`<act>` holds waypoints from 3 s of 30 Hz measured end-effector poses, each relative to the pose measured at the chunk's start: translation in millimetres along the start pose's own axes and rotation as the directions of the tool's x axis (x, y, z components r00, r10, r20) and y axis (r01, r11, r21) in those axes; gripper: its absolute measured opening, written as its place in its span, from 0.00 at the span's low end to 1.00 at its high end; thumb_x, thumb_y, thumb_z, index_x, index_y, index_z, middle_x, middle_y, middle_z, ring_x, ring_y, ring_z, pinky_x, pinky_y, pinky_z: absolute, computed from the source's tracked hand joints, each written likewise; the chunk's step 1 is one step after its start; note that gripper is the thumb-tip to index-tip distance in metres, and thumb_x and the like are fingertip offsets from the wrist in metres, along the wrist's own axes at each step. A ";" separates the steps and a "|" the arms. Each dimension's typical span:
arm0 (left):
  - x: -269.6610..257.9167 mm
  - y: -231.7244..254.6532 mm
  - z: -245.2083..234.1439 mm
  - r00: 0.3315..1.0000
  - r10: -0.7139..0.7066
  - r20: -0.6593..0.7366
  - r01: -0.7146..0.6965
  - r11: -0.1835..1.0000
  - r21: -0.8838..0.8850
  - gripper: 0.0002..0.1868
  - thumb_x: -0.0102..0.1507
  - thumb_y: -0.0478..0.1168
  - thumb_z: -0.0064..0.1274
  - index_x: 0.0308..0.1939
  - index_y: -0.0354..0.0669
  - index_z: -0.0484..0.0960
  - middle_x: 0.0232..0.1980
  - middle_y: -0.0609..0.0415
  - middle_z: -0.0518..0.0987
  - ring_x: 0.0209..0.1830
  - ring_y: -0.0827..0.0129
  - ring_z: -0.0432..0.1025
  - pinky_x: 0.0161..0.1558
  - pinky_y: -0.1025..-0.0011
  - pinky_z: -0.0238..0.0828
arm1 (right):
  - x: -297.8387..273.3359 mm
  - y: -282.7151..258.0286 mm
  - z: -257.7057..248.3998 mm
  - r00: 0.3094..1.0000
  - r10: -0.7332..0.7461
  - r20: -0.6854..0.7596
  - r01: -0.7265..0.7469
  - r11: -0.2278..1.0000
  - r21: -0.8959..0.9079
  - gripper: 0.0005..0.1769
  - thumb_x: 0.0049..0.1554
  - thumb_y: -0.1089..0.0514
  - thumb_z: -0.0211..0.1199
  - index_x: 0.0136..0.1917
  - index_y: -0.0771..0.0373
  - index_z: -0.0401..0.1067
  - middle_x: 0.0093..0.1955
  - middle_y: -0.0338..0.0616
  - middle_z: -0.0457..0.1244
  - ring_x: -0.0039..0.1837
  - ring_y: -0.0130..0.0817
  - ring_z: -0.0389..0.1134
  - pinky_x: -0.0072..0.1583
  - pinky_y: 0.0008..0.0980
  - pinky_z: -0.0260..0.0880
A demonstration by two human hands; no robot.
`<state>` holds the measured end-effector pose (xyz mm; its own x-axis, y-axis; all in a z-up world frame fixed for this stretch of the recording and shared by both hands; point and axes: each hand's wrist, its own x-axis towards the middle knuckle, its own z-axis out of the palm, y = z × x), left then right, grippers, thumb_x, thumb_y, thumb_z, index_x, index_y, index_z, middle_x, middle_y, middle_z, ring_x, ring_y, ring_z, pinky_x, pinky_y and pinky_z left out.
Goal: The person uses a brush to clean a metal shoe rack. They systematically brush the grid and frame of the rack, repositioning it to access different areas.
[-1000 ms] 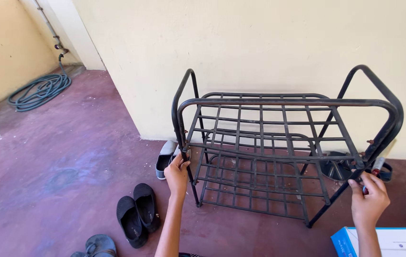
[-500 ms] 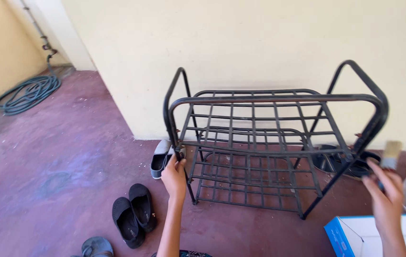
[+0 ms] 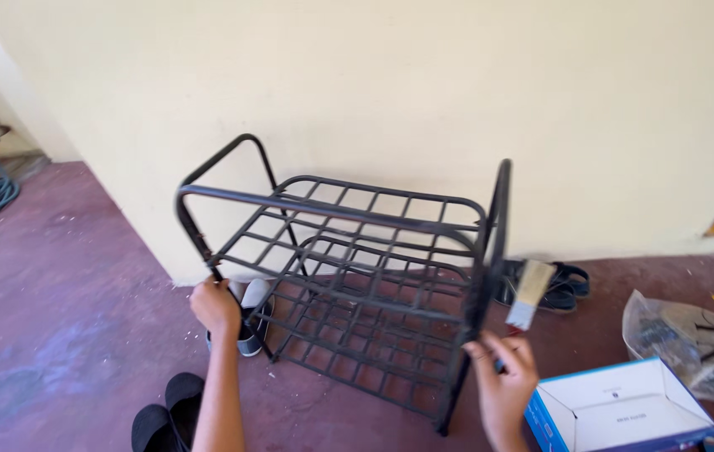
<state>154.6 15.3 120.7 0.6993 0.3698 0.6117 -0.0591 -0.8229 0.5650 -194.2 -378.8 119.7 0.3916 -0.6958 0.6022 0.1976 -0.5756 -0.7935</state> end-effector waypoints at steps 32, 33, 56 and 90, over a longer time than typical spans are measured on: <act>-116.3 342.5 -193.0 0.767 0.597 -0.237 -0.628 0.620 -0.471 0.06 0.65 0.37 0.53 0.37 0.38 0.78 0.43 0.48 0.76 0.61 0.51 0.71 0.76 0.42 0.50 | 70.1 -34.6 -65.8 0.833 -0.064 0.550 -0.458 0.478 0.749 0.42 0.38 0.70 0.50 0.69 0.72 0.68 0.66 0.53 0.64 0.71 0.41 0.65 0.75 0.37 0.59; -117.3 344.7 -187.9 0.771 0.585 -0.251 -0.627 0.629 -0.460 0.05 0.65 0.36 0.52 0.37 0.38 0.78 0.42 0.49 0.76 0.61 0.52 0.72 0.77 0.42 0.50 | 81.2 -34.5 -64.3 0.858 -0.063 0.510 -0.391 0.565 0.727 0.41 0.41 0.68 0.56 0.70 0.70 0.66 0.64 0.51 0.63 0.68 0.38 0.66 0.72 0.36 0.63; -104.7 333.1 -218.8 0.739 0.671 -0.058 -0.547 0.547 -0.634 0.24 0.71 0.46 0.29 0.50 0.42 0.84 0.55 0.49 0.82 0.70 0.50 0.70 0.80 0.43 0.43 | 84.3 -139.1 -69.2 0.921 -0.321 0.219 0.201 0.875 0.440 0.05 0.53 0.70 0.67 0.41 0.66 0.73 0.50 0.46 0.63 0.53 0.31 0.75 0.52 0.25 0.77; -110.7 323.9 -209.6 0.769 0.626 -0.127 -0.572 0.587 -0.573 0.11 0.68 0.36 0.45 0.48 0.43 0.83 0.53 0.53 0.83 0.69 0.54 0.72 0.79 0.44 0.50 | -2.3 -97.3 -68.7 0.830 -0.301 0.469 0.280 0.953 0.115 0.06 0.48 0.70 0.70 0.39 0.67 0.75 0.40 0.44 0.66 0.45 0.32 0.75 0.45 0.27 0.73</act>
<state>-91.2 -201.8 352.0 0.4109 -0.1761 0.8945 -0.8429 -0.4473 0.2992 -276.1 -350.7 201.6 0.6872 -0.2032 0.6975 0.4016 -0.6938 -0.5978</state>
